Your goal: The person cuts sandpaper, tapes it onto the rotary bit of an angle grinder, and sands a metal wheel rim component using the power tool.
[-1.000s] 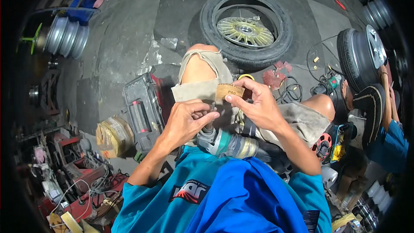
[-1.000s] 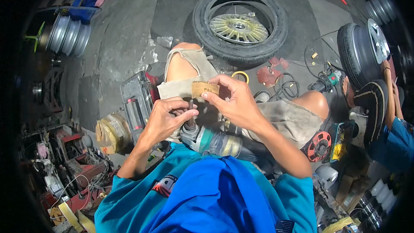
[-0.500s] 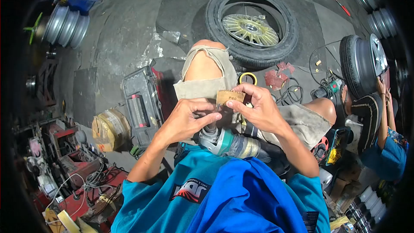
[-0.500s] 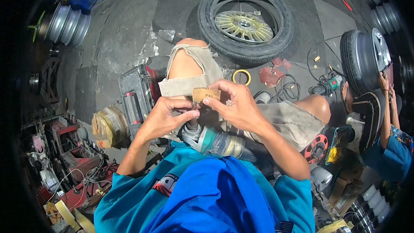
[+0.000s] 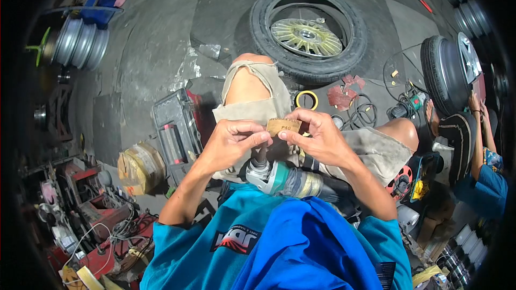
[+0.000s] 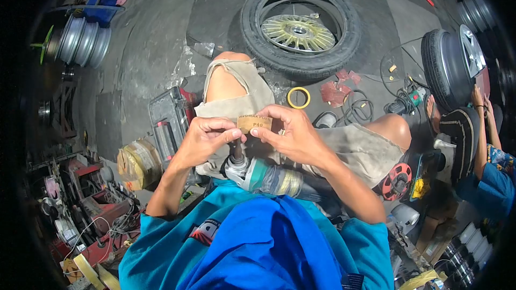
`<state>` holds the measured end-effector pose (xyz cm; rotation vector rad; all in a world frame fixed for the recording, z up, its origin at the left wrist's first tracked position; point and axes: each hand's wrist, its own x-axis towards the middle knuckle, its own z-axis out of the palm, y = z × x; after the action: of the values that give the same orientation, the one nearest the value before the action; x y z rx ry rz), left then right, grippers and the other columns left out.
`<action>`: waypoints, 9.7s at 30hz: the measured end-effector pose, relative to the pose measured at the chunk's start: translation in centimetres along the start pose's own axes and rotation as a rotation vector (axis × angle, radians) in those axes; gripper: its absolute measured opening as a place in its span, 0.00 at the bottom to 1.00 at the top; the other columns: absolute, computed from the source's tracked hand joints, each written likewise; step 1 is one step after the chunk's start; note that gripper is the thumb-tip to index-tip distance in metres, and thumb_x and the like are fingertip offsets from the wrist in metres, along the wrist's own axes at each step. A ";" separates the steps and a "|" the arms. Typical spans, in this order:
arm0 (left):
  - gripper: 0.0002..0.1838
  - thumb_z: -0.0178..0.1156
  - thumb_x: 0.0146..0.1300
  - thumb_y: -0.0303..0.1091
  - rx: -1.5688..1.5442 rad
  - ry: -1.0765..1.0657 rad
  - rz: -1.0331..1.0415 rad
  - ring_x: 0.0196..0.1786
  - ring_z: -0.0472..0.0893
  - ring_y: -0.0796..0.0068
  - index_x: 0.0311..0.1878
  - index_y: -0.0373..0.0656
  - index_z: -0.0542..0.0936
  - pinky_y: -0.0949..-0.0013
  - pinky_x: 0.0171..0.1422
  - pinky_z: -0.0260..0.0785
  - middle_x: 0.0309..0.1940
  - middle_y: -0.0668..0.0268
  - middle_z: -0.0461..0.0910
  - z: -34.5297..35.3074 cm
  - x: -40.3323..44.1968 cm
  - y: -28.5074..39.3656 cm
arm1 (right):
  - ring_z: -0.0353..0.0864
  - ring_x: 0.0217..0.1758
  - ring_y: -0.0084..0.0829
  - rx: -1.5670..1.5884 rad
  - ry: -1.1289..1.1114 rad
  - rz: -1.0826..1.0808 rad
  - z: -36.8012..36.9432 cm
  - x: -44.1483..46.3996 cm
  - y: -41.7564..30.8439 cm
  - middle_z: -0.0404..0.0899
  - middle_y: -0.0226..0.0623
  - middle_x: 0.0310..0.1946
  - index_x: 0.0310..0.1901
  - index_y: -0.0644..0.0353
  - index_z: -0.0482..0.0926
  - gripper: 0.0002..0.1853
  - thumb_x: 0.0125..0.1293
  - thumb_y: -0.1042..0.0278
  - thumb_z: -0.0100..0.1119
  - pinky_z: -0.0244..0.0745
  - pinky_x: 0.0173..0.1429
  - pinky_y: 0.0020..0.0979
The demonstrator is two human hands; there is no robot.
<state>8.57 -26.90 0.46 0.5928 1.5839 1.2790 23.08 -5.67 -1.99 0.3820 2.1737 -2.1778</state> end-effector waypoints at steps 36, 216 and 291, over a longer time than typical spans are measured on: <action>0.11 0.69 0.77 0.29 0.029 0.040 -0.077 0.47 0.87 0.80 0.52 0.28 0.88 0.73 0.53 0.84 0.45 0.64 0.90 0.2 -0.6 1.6 | 0.79 0.21 0.20 -0.123 0.103 0.001 0.3 -2.1 -1.0 0.80 0.34 0.25 0.34 0.67 0.81 0.17 0.74 0.62 0.74 0.71 0.28 0.31; 0.06 0.75 0.68 0.21 -0.212 0.105 0.078 0.38 0.76 0.83 0.40 0.37 0.84 0.73 0.43 0.71 0.37 0.70 0.79 1.8 0.1 -1.0 | 0.85 0.35 0.44 -0.052 0.302 -0.223 7.0 -2.5 0.5 0.83 0.44 0.33 0.41 0.67 0.84 0.09 0.68 0.71 0.74 0.77 0.41 0.39; 0.06 0.75 0.67 0.21 -0.206 -0.044 0.163 0.51 0.87 0.73 0.45 0.31 0.91 0.69 0.55 0.81 0.53 0.57 0.88 -0.7 -1.1 -2.4 | 0.81 0.48 0.45 -0.647 0.109 -0.551 2.7 -1.5 2.3 0.81 0.39 0.45 0.43 0.64 0.83 0.18 0.49 0.78 0.77 0.81 0.51 0.42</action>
<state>8.90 -28.90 -1.38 0.6239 1.3690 1.5195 24.56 -8.56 -3.94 -0.1571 3.1459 -1.4748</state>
